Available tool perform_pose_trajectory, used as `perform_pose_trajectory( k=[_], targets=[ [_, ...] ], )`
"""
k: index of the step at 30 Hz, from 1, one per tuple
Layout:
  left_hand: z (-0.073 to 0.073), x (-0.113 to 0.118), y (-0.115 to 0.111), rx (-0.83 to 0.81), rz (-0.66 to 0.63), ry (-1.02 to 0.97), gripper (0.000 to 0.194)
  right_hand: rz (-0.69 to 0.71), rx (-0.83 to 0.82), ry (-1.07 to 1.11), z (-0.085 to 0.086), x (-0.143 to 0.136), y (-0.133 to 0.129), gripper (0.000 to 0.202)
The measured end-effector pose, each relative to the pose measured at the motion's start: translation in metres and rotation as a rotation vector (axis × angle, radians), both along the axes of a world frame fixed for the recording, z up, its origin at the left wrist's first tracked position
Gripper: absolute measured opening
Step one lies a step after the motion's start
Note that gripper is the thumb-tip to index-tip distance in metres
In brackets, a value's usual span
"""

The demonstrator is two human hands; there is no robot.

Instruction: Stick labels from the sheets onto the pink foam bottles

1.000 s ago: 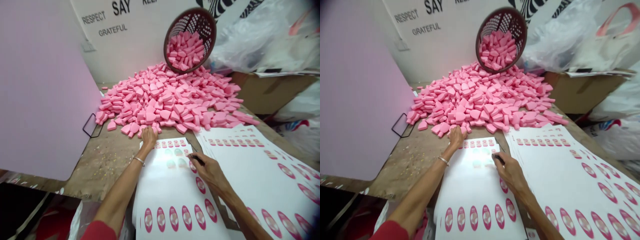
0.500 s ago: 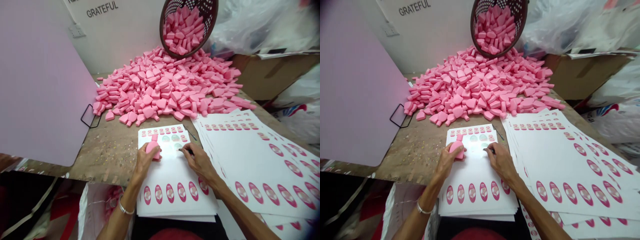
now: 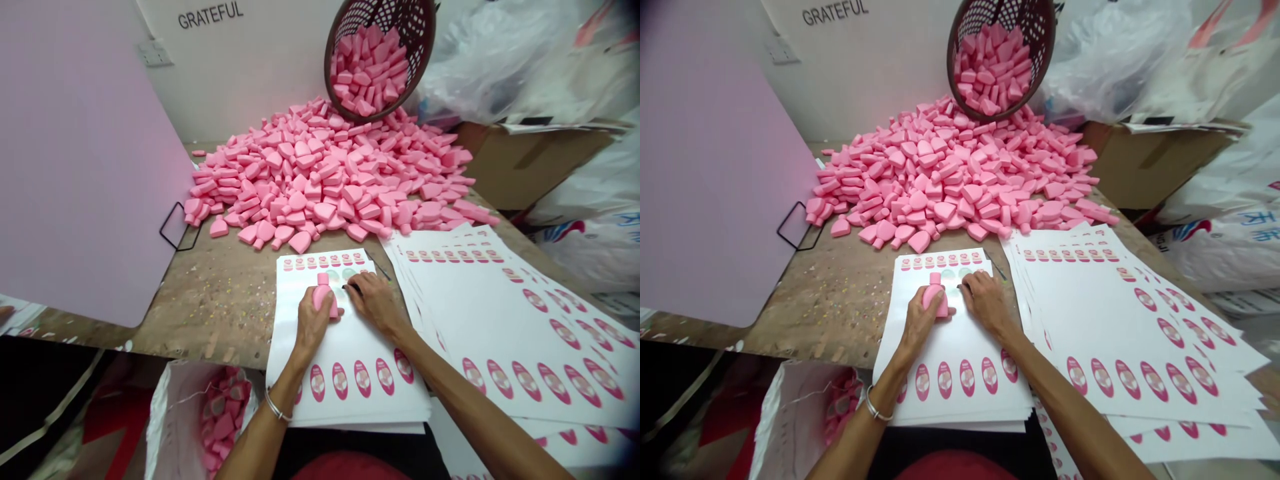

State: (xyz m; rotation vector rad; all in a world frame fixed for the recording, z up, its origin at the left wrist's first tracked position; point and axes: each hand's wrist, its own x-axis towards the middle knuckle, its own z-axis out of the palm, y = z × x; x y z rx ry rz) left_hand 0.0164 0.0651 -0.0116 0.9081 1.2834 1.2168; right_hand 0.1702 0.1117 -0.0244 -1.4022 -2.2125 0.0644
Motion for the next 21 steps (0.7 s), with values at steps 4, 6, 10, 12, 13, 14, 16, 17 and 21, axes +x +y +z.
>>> perform_pose_trajectory(
  k=[4,6,10,12,13,14,16,17,21],
  targets=[
    [-0.0015,-0.0017,-0.0003,0.016,-0.015,0.009,0.042,0.027,-0.021,0.025,-0.0003,0.0014,0.0007,0.014],
    [-0.0011,-0.0024,-0.0002,0.018,-0.021,0.011,0.043,0.039,-0.035,0.050,-0.0008,0.0022,0.0027,0.012],
    [0.0005,-0.0031,-0.0010,0.018,-0.029,0.014,0.045,0.053,-0.048,0.076,0.0002,0.0011,0.0044,0.010],
    [0.0011,-0.0032,-0.0015,0.021,-0.032,0.017,0.045,0.036,-0.038,0.072,0.0012,-0.0007,0.0027,0.012],
    [0.0012,-0.0033,-0.0017,0.022,-0.033,0.019,0.044,0.023,-0.031,0.068,0.0015,-0.0015,0.0016,0.014],
    [0.0012,-0.0032,-0.0017,0.022,-0.033,0.020,0.044,0.013,-0.025,0.064,0.0017,-0.0021,0.0007,0.015],
    [0.0009,-0.0032,-0.0013,0.018,-0.034,0.021,0.043,0.009,-0.021,0.058,0.0013,-0.0020,0.0002,0.016],
    [0.0007,-0.0031,-0.0010,0.015,-0.034,0.021,0.042,0.016,-0.024,0.058,0.0009,-0.0014,0.0009,0.016],
    [-0.0007,-0.0034,-0.0006,0.009,-0.035,0.021,0.042,0.044,-0.042,0.070,-0.0020,0.0011,0.0066,0.011]
  ],
)
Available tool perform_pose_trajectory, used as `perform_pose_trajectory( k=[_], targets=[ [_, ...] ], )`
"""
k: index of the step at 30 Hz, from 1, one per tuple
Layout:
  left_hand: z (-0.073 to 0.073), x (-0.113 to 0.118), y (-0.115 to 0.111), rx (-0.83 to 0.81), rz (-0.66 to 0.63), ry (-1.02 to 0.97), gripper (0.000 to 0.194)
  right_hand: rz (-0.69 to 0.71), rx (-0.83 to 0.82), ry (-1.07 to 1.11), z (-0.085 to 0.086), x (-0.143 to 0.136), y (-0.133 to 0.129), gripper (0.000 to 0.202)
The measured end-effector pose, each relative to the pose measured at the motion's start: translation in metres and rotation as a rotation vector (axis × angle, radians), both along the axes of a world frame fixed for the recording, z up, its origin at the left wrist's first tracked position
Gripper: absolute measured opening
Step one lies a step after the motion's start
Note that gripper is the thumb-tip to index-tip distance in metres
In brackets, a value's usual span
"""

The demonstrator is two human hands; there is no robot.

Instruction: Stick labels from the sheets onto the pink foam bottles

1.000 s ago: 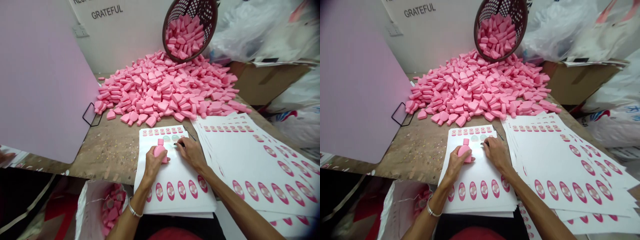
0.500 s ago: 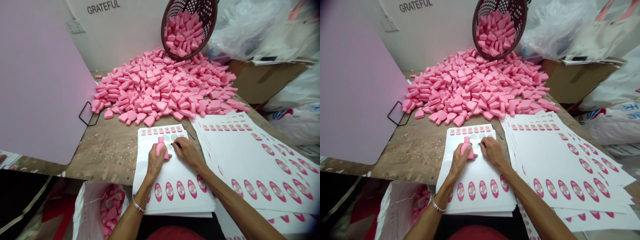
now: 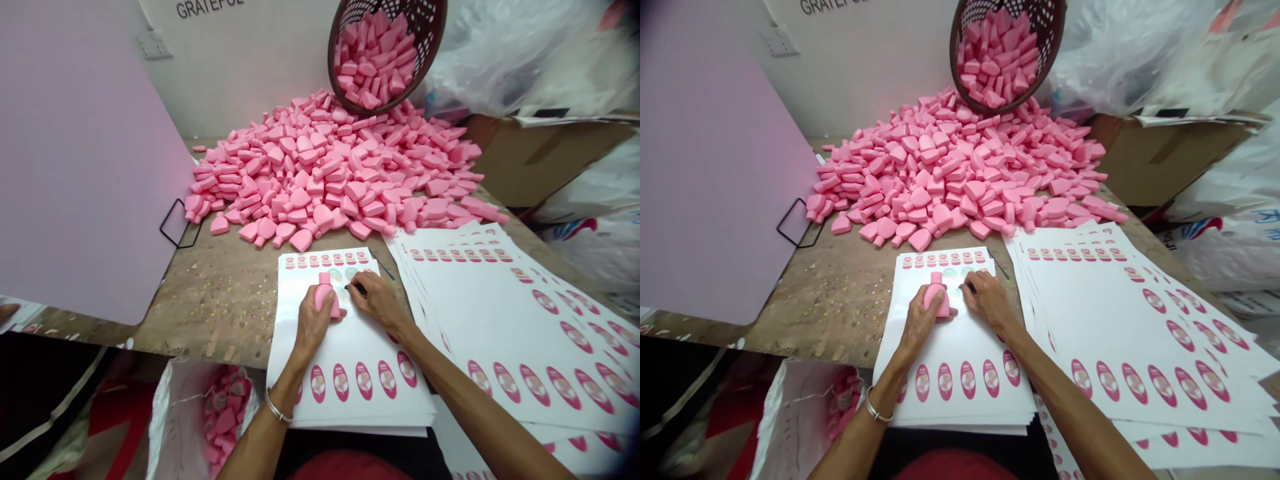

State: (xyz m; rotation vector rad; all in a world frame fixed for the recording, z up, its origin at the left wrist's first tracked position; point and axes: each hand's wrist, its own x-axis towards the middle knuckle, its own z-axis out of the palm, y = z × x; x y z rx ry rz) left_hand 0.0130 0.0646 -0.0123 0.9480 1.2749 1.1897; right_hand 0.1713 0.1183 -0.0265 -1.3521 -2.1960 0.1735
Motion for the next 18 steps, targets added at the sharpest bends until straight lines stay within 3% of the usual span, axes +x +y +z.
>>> perform_pose_trajectory(
  k=[11,14,18],
  targets=[
    [0.002,0.000,0.000,-0.009,0.057,-0.068,0.046,0.038,0.119,-0.015,0.004,-0.004,-0.007,0.018],
    [0.001,-0.002,-0.001,-0.016,0.069,-0.106,0.048,0.026,0.097,0.114,0.009,-0.002,-0.009,0.017],
    [0.003,-0.006,-0.002,-0.019,0.110,-0.223,0.048,-0.093,-0.092,0.391,0.020,0.000,-0.013,0.023]
  ],
)
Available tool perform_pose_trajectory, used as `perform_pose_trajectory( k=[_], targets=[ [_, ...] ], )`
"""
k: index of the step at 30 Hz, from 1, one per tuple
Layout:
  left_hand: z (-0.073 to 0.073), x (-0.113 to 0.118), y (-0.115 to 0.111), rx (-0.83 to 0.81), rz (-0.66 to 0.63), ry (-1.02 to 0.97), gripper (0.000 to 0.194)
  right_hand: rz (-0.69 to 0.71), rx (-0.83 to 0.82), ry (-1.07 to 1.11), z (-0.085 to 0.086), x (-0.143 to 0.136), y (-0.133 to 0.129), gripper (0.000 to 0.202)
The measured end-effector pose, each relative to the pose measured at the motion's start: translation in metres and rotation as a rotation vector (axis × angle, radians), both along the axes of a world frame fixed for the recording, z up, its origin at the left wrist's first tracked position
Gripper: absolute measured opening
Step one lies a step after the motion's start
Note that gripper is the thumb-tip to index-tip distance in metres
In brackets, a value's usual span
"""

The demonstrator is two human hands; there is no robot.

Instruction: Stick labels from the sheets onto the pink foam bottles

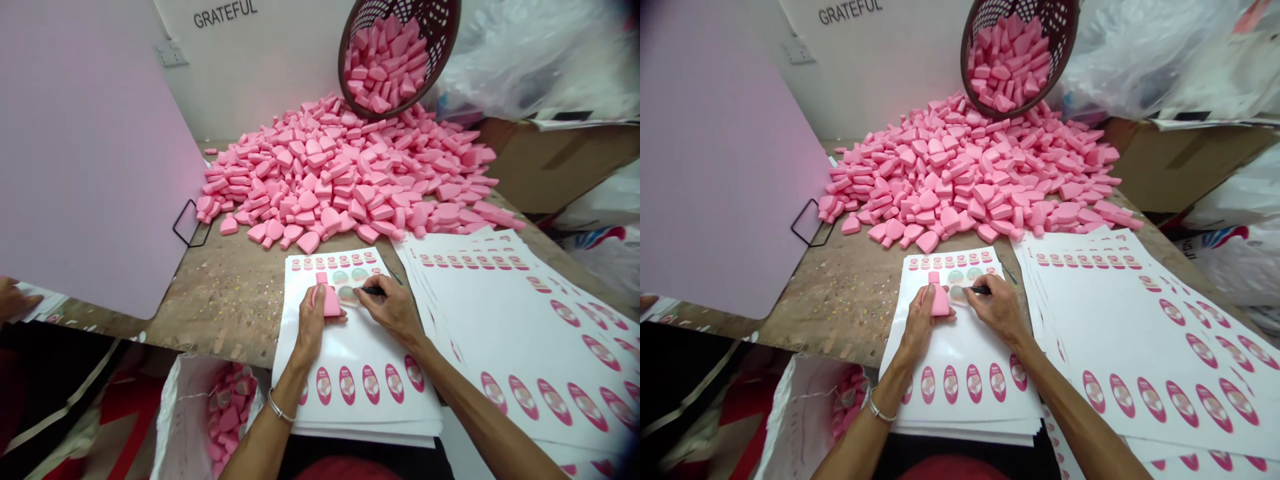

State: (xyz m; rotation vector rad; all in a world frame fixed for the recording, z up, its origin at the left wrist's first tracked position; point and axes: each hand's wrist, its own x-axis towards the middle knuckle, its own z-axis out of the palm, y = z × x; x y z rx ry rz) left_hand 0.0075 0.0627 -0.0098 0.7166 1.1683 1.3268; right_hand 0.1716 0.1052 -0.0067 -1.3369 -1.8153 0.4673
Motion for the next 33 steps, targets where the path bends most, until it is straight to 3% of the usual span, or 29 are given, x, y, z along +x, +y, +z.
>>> perform_pose_trajectory(
  k=[4,11,28,33],
  targets=[
    [0.011,-0.001,-0.004,-0.039,0.020,-0.188,0.057,-0.098,-0.190,0.219,0.018,-0.001,-0.007,0.033],
    [0.033,0.002,-0.012,-0.058,-0.074,-0.237,0.063,0.116,-0.310,0.250,0.045,-0.019,-0.025,0.031],
    [0.042,-0.001,-0.015,-0.009,-0.113,-0.246,0.063,0.148,-0.288,0.239,0.051,-0.028,-0.029,0.024],
    [0.044,-0.003,-0.018,0.059,-0.161,-0.166,0.042,0.156,-0.193,0.178,0.050,-0.029,-0.030,0.022]
  ],
)
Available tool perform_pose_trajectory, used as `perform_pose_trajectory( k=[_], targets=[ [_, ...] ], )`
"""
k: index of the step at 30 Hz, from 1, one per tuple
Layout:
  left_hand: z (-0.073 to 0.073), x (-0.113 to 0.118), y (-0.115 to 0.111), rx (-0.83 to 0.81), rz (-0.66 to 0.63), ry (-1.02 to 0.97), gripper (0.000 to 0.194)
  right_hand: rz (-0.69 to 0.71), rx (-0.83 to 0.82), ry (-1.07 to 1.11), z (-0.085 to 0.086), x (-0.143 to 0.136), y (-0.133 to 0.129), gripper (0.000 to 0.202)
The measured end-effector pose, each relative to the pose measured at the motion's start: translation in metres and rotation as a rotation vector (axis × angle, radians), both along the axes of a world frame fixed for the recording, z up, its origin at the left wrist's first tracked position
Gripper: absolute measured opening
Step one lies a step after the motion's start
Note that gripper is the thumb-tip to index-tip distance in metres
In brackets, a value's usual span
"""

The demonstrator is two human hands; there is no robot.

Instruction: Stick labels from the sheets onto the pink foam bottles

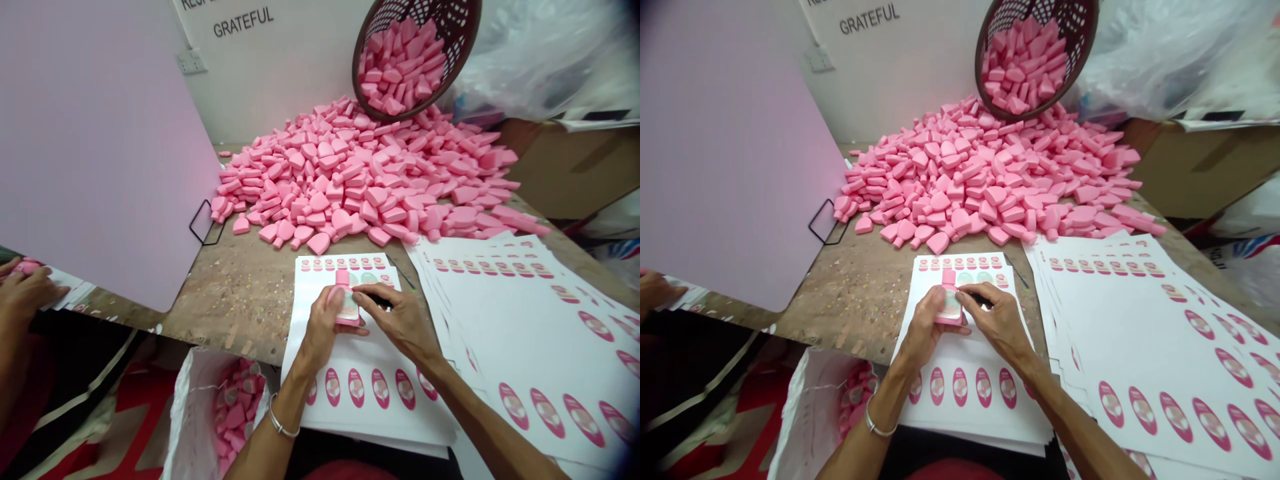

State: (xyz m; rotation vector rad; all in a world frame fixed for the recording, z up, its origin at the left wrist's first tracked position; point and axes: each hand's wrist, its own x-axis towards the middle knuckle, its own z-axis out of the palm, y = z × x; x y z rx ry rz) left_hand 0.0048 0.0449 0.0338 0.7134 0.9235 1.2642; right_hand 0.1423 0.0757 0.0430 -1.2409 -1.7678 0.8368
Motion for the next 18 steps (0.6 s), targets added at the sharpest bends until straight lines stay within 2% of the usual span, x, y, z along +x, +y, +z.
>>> perform_pose_trajectory(
  k=[2,4,6,9,11,13,16,18],
  targets=[
    [0.000,-0.002,-0.001,0.043,-0.009,0.044,0.038,-0.027,0.103,-0.092,-0.002,0.004,0.001,0.024],
    [0.002,-0.003,-0.002,0.053,0.006,0.052,0.036,-0.114,0.208,-0.207,-0.003,0.007,0.003,0.031],
    [0.006,-0.003,-0.004,0.047,0.001,0.040,0.034,-0.184,0.218,-0.224,-0.002,0.008,0.005,0.042],
    [0.018,0.002,-0.010,0.022,-0.118,0.027,0.038,-0.103,0.027,-0.075,0.003,0.001,0.005,0.056],
    [0.023,0.005,-0.017,-0.004,-0.203,0.046,0.041,-0.009,-0.126,0.009,0.002,-0.006,0.003,0.055],
    [0.022,0.002,-0.026,-0.037,-0.229,0.080,0.043,0.030,-0.217,0.053,-0.005,-0.006,0.005,0.051],
    [0.008,-0.023,-0.033,-0.105,-0.125,0.207,0.045,0.002,-0.252,0.039,-0.021,0.014,0.018,0.051],
    [-0.004,-0.054,-0.032,-0.145,0.073,0.449,0.047,-0.046,-0.222,-0.085,-0.029,0.038,0.038,0.048]
  ],
)
